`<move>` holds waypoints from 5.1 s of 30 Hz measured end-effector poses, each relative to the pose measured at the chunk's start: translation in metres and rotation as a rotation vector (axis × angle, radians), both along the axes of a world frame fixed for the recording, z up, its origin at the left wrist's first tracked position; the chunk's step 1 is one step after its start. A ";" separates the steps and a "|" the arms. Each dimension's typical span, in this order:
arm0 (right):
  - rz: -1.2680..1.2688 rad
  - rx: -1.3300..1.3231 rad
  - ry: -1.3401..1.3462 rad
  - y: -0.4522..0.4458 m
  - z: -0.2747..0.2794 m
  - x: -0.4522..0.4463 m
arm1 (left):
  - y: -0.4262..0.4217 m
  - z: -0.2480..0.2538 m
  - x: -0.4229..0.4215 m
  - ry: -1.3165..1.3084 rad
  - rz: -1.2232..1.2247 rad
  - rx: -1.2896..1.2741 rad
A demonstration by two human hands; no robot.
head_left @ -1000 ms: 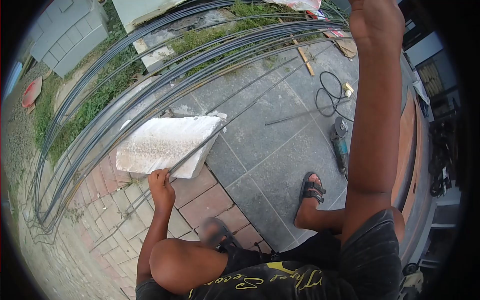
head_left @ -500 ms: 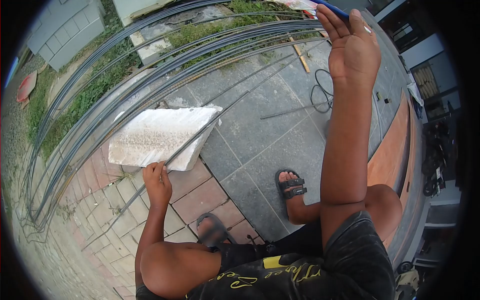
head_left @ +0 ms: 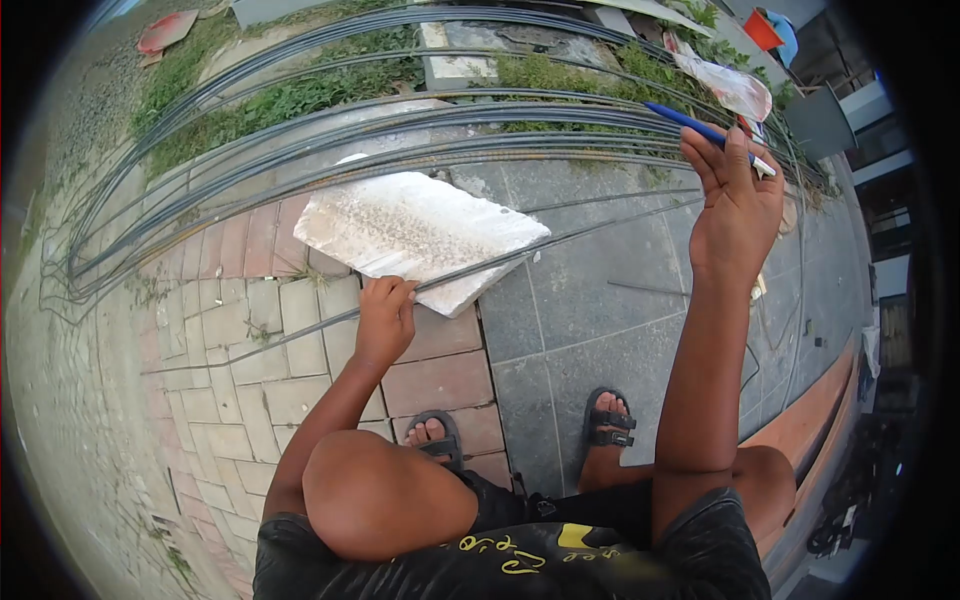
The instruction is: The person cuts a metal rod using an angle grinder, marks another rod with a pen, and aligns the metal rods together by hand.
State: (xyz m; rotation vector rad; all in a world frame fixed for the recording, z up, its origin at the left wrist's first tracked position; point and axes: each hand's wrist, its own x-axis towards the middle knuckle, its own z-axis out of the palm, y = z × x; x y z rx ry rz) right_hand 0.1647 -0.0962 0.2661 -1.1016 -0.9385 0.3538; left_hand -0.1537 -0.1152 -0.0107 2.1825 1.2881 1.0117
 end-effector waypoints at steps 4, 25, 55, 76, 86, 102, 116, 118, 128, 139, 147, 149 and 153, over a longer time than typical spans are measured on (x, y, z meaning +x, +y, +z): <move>0.272 -0.124 -0.007 0.010 -0.037 -0.098 | -0.003 -0.010 -0.003 -0.055 0.009 -0.021; 1.157 -0.484 -0.667 0.024 -0.225 -0.369 | -0.006 -0.046 0.005 -0.133 0.098 0.155; 1.348 -0.651 -0.814 0.058 -0.277 -0.401 | -0.013 -0.042 0.003 -0.868 -0.103 -0.328; 1.318 -0.743 -0.844 0.064 -0.277 -0.412 | -0.022 -0.019 -0.009 -0.867 -0.061 -0.285; 1.331 -0.749 -0.856 0.062 -0.276 -0.413 | -0.022 -0.024 -0.007 -0.912 -0.088 -0.323; 1.319 -0.659 -0.984 0.068 -0.276 -0.422 | -0.022 -0.014 -0.011 -0.938 -0.084 -0.287; 1.305 -0.668 -0.991 0.070 -0.287 -0.417 | -0.021 -0.016 -0.008 -1.007 -0.098 -0.323; 1.311 -0.685 -0.914 0.066 -0.281 -0.419 | -0.023 -0.021 -0.005 -1.004 -0.065 -0.264; 1.321 -0.731 -0.940 0.063 -0.277 -0.421 | -0.023 -0.025 -0.005 -0.974 -0.082 -0.292; 1.354 -0.631 -0.925 0.062 -0.287 -0.420 | -0.020 -0.030 0.000 -1.105 -0.162 -0.320; 1.261 -0.564 -1.001 0.066 -0.293 -0.421 | -0.024 -0.025 -0.005 -0.951 -0.099 -0.317; 1.294 -0.600 -0.962 0.065 -0.292 -0.422 | -0.023 -0.029 -0.003 -0.948 -0.100 -0.307; 1.312 -0.670 -1.012 0.061 -0.279 -0.423 | -0.021 -0.037 0.003 -1.054 -0.144 -0.289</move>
